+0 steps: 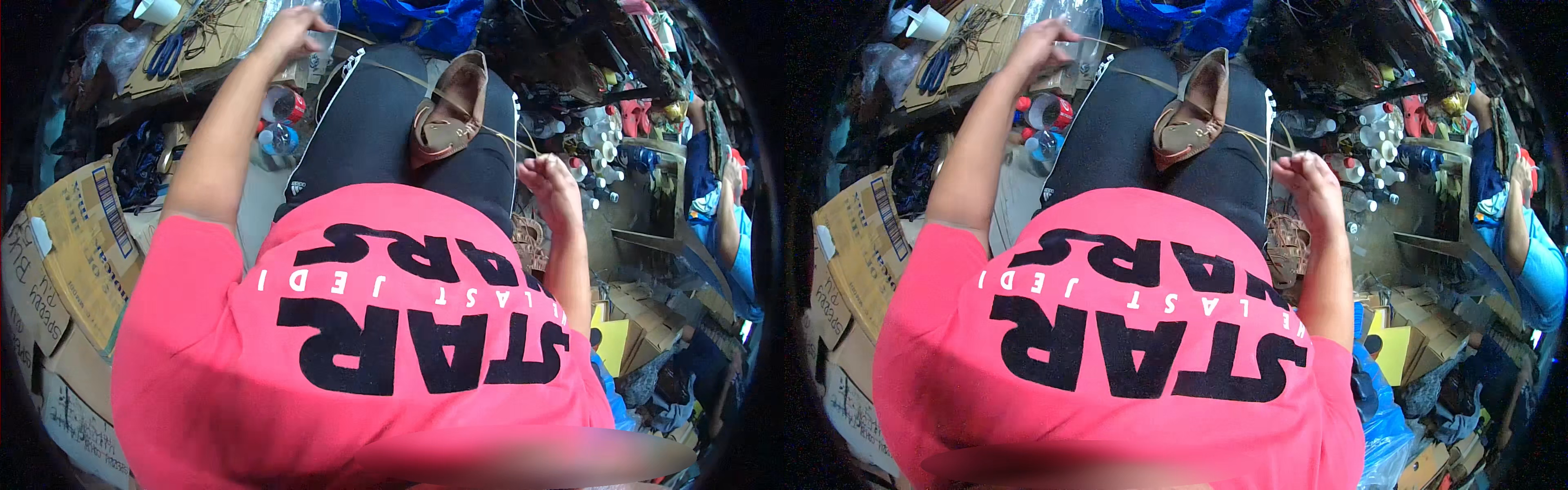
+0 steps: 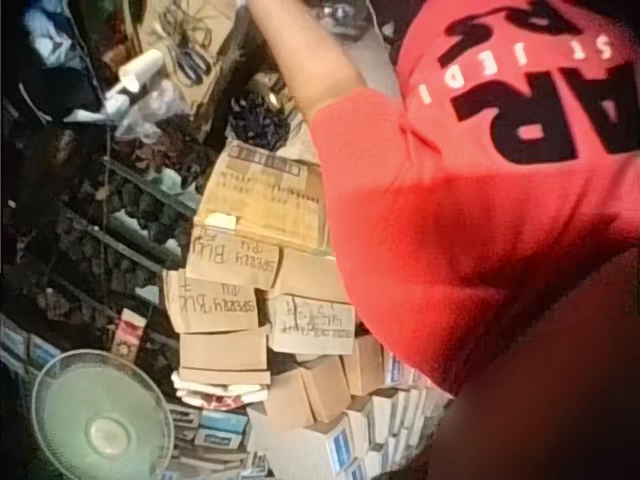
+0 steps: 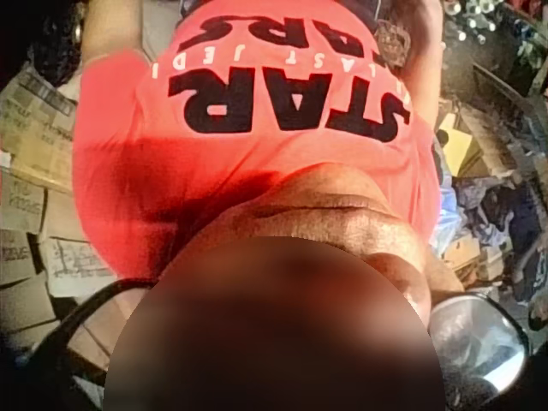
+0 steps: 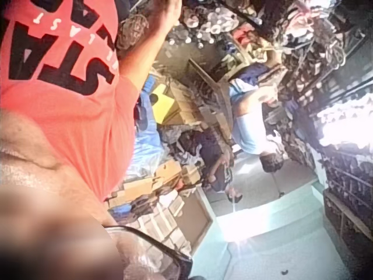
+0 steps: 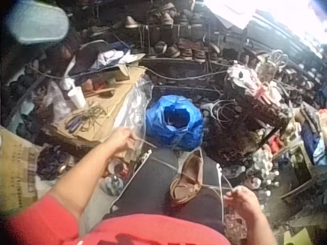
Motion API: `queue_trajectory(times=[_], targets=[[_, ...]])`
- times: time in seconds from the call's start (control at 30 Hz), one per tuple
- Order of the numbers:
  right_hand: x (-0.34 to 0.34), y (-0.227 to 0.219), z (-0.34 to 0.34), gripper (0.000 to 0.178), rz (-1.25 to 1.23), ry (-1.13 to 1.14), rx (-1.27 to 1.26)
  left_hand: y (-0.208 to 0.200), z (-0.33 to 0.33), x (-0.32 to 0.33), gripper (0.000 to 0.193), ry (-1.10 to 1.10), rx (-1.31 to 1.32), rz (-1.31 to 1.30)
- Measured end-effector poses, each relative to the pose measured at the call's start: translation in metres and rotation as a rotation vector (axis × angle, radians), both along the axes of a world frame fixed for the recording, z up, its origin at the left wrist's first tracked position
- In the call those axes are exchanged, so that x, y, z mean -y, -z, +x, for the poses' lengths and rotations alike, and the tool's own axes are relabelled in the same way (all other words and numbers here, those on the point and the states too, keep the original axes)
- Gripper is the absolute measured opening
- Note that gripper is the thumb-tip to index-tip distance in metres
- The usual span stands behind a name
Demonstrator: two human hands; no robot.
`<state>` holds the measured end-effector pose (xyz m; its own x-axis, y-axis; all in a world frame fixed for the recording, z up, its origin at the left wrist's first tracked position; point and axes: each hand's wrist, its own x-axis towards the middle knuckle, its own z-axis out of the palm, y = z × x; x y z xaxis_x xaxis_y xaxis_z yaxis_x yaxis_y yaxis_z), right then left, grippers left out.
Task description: Stitching the upper part of a brown leather shoe by hand.
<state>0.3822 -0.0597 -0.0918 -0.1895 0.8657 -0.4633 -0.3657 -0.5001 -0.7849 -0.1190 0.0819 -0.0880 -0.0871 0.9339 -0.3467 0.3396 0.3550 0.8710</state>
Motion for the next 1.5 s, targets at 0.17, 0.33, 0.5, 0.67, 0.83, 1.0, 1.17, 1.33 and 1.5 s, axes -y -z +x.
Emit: queue_trajectory(times=[0.17, 0.33, 0.5, 0.67, 0.83, 1.0, 1.17, 1.33, 1.5], targets=[[-0.007, -0.009, 0.02, 0.044, 0.271, 0.034, 0.759, -0.061, 0.123, 0.042, 0.041, 0.459, -0.317, 0.526], [-0.053, -0.07, -0.071, 0.042, 0.822, -0.408, 0.938, -0.035, 0.197, 0.04, 0.062, 0.605, -0.059, 0.488], [-0.089, -0.083, -0.1, 0.049, 0.872, -0.538, 1.119, -0.059, 0.178, 0.064, 0.05, 0.518, -0.371, 0.754], [-0.097, -0.085, -0.105, 0.044, 0.628, -0.728, 1.235, -0.075, 0.189, 0.113, 0.075, 0.872, -0.644, 0.548], [-0.104, -0.054, -0.081, 0.032, 0.51, -0.707, 0.726, -0.055, 0.192, 0.119, 0.036, 0.865, -0.729, 0.731], [-0.103, -0.054, -0.072, 0.026, 0.494, -0.716, 0.752, -0.043, 0.192, 0.124, 0.033, 0.815, -0.592, 0.738], [-0.087, -0.057, -0.077, 0.019, 0.56, -0.699, 0.749, -0.049, 0.193, 0.133, 0.034, 0.8, -0.538, 0.477], [-0.086, -0.055, -0.084, 0.021, 0.484, -0.675, 0.765, -0.061, 0.187, 0.122, 0.041, 0.857, -0.489, 0.32], [-0.085, -0.054, -0.084, 0.024, 0.543, -0.665, 0.856, -0.051, 0.172, 0.055, 0.043, 0.705, -0.312, 0.314]])
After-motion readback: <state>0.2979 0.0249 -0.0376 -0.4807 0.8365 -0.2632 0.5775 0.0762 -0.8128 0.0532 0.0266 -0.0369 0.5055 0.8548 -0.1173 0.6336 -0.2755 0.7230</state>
